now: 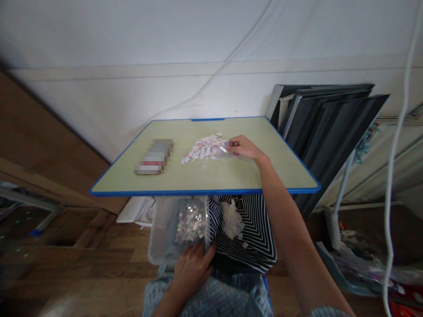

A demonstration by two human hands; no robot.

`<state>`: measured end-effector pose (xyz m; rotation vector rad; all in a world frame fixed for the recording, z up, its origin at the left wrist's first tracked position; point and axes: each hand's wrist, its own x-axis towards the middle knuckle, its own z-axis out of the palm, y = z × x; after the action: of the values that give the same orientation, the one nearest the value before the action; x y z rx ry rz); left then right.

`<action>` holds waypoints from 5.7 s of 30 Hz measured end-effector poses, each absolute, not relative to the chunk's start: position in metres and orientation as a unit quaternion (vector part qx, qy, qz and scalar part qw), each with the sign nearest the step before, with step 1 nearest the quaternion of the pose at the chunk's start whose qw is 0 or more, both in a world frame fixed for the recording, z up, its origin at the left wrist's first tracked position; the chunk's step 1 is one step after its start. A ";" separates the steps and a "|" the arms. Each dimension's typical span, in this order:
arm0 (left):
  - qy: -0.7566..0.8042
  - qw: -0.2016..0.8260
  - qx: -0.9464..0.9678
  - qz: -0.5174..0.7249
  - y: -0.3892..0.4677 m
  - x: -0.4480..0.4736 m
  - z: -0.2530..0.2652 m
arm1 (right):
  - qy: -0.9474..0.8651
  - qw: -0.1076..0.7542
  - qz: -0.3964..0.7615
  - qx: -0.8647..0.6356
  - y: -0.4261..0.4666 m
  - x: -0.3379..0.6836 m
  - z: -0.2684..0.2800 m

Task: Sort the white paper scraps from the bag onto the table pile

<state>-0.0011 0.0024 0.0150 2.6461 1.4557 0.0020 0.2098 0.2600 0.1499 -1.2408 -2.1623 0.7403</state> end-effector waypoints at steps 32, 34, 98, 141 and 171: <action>0.476 0.052 0.878 0.022 0.003 -0.002 0.012 | -0.796 0.252 0.259 -0.486 0.259 0.217 0.153; 0.475 0.051 0.878 0.021 0.003 -0.002 0.012 | -0.797 0.250 0.265 -0.481 0.259 0.216 0.153; 0.479 0.057 0.875 0.026 0.002 -0.002 0.012 | -0.791 0.214 0.338 -0.462 0.250 0.223 0.162; 0.480 0.058 0.875 0.020 0.002 -0.002 0.013 | -0.804 0.182 0.380 -0.420 0.249 0.224 0.163; 0.478 0.058 0.877 0.013 0.003 -0.002 0.012 | -0.818 0.232 0.335 -0.405 0.252 0.212 0.157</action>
<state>-0.0020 0.0026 0.0118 2.6572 1.4478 0.0402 0.2117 0.2523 0.1573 -1.1126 -2.2484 0.9213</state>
